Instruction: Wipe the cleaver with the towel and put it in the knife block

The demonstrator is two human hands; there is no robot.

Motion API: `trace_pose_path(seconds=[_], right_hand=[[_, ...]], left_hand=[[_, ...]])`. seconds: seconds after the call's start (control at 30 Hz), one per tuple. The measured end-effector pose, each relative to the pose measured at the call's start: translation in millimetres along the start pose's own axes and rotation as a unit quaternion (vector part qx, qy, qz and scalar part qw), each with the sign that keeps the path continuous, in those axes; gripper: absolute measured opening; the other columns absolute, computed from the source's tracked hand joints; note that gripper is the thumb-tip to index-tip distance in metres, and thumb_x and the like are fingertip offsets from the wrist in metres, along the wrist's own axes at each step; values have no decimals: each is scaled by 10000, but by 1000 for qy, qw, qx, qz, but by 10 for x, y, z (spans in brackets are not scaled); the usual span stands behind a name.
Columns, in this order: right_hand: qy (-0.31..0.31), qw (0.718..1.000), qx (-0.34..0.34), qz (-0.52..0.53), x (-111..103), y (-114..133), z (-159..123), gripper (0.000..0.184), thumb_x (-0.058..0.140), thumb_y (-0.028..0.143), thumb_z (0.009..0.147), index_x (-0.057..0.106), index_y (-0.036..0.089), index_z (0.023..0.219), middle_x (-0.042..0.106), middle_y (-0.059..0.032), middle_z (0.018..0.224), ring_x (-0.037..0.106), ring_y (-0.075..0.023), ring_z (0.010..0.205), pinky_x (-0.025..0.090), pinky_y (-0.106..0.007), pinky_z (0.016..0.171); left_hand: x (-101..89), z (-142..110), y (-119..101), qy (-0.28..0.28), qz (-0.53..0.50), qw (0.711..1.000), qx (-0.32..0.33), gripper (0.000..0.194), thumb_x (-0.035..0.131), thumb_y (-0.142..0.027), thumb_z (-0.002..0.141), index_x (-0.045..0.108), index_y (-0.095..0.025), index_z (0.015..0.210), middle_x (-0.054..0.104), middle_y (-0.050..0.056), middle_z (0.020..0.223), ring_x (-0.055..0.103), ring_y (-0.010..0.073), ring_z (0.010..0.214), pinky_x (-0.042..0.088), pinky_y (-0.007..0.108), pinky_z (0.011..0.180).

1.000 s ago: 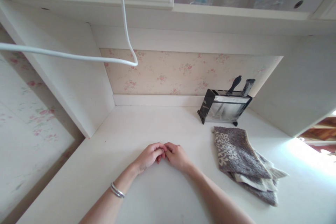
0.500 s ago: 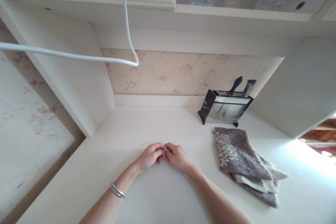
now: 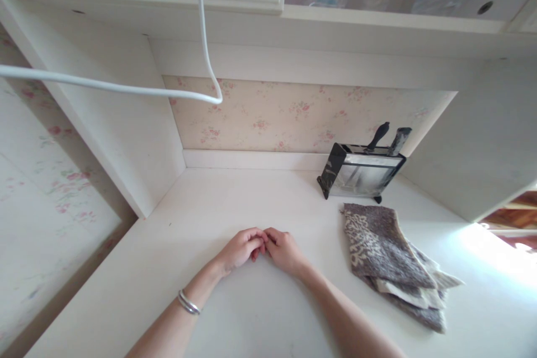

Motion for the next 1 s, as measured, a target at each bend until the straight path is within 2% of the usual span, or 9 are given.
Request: trace_pose_path(seconds=[1.0], right_hand=[[-1,1000,-10,-6,13,-28,0,186,416,168,841,570,212,746,647,28,710,571,-102,656,374,-183,632]], left_hand=[[-3,12,20,0,0,1000,3,158,469,-240,792,581,-146,855,567,2,693,466,93,552,366,223,518]])
Point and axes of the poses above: each hand's wrist, its own z-axis towards the middle knuckle, its own x-axis out of the palm, y = z × x, the point moved 4 cm from there along z, towards the middle knuckle
